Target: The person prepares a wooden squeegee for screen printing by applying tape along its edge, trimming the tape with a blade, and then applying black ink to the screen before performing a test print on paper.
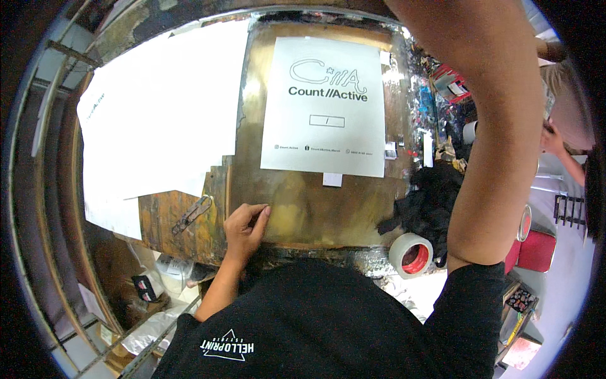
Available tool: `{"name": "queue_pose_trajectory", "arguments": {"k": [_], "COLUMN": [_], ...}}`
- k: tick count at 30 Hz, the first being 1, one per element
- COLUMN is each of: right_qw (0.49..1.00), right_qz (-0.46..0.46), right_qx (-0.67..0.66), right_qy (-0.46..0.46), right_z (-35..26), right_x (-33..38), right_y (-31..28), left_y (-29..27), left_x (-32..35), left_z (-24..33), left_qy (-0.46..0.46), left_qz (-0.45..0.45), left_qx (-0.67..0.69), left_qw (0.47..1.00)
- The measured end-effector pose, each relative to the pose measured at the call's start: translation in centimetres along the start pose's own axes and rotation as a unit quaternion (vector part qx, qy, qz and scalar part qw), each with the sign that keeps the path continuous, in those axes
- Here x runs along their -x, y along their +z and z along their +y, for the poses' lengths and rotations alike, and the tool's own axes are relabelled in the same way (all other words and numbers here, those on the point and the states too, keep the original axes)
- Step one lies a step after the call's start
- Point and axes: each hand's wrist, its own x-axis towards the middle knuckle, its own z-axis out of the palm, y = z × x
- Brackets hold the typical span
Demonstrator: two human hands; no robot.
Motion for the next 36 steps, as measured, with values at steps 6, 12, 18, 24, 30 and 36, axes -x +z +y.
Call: {"name": "queue_pose_trajectory", "arguments": {"k": [6, 12, 18, 24, 30, 36], "right_qw": [1.0, 0.962, 0.973, 0.998, 0.995, 0.982], "right_qz": [0.011, -0.152, -0.165, -0.04, -0.047, -0.137], "right_qx": [0.018, 0.124, 0.064, 0.018, 0.021, 0.011], "right_qy": [-0.011, 0.189, 0.147, 0.045, 0.081, 0.128], "right_z": [-0.6, -3.8, -2.2, -0.5, -1.5, -1.8], "right_x": [0.1, -3.8, -4.5, -2.0, -0.9, -3.4], "right_y": [-0.1, -0.3, -1.0, -0.7, -0.8, -1.8], "left_y": [-0.7, -1.6, 4.5, 10.9, 12.0, 9.4], "left_x": [-1.8, -14.7, -33.2, -42.7, -42.5, -43.1], "left_z": [1.1, 0.4, -4.5, -11.1, -10.9, -11.9], "left_qy": [-0.024, 0.069, 0.204, 0.258, 0.275, 0.217], "left_qz": [-0.002, -0.016, 0.01, 0.034, 0.011, -0.023], "left_qx": [0.03, -0.094, -0.124, -0.276, -0.286, -0.186], "left_qw": [0.999, 0.993, 0.971, 0.925, 0.918, 0.958]}}
